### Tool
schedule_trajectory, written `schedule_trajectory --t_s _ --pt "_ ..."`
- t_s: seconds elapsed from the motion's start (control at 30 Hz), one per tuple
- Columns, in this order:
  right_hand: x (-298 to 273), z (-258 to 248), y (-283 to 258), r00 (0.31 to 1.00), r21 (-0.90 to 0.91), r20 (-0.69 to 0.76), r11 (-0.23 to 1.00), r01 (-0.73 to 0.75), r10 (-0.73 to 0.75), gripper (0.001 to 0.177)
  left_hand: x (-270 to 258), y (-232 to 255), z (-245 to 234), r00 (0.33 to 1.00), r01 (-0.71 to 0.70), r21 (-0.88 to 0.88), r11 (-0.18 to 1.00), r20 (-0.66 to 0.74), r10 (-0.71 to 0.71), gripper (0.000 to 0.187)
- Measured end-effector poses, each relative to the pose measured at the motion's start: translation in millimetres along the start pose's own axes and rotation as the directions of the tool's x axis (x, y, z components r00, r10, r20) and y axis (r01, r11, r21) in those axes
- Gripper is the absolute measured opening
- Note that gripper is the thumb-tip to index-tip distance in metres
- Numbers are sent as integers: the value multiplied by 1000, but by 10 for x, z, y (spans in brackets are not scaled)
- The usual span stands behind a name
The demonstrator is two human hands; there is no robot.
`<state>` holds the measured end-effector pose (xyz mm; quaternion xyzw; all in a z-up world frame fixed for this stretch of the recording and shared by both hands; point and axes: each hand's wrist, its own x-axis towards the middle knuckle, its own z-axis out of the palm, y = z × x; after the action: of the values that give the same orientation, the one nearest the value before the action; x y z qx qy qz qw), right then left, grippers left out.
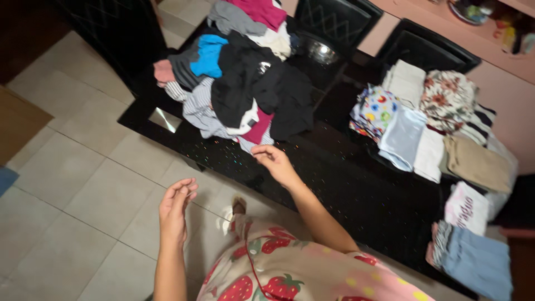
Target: The person folds a pair of tan pants, a striped shirt, a pair of denim shorts, a black shirt, and a white t-shirt on a table and places them in stacks.
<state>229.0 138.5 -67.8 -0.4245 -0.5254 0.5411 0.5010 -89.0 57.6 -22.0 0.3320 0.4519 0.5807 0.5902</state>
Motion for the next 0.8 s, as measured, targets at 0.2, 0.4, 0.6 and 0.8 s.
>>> schedule_trajectory --t_s 0.2,0.4,0.6,0.8 --pt "919 -279 463 997 10 -45 998 -59 59 26 845 116 -64 999 11 65 998 35 -14 29" --pt "2140 -428 642 958 -271 -280 953 -135 56 37 1770 357 147 987 16 154 988 155 -40 27" --pt "2769 -513 912 918 -308 -396 942 -129 -3 39 2310 391 228 970 49 84 995 233 -67 26" --pt "2528 -485 229 840 -94 -529 992 82 -120 24 2879 381 150 943 92 77 993 314 -112 28"
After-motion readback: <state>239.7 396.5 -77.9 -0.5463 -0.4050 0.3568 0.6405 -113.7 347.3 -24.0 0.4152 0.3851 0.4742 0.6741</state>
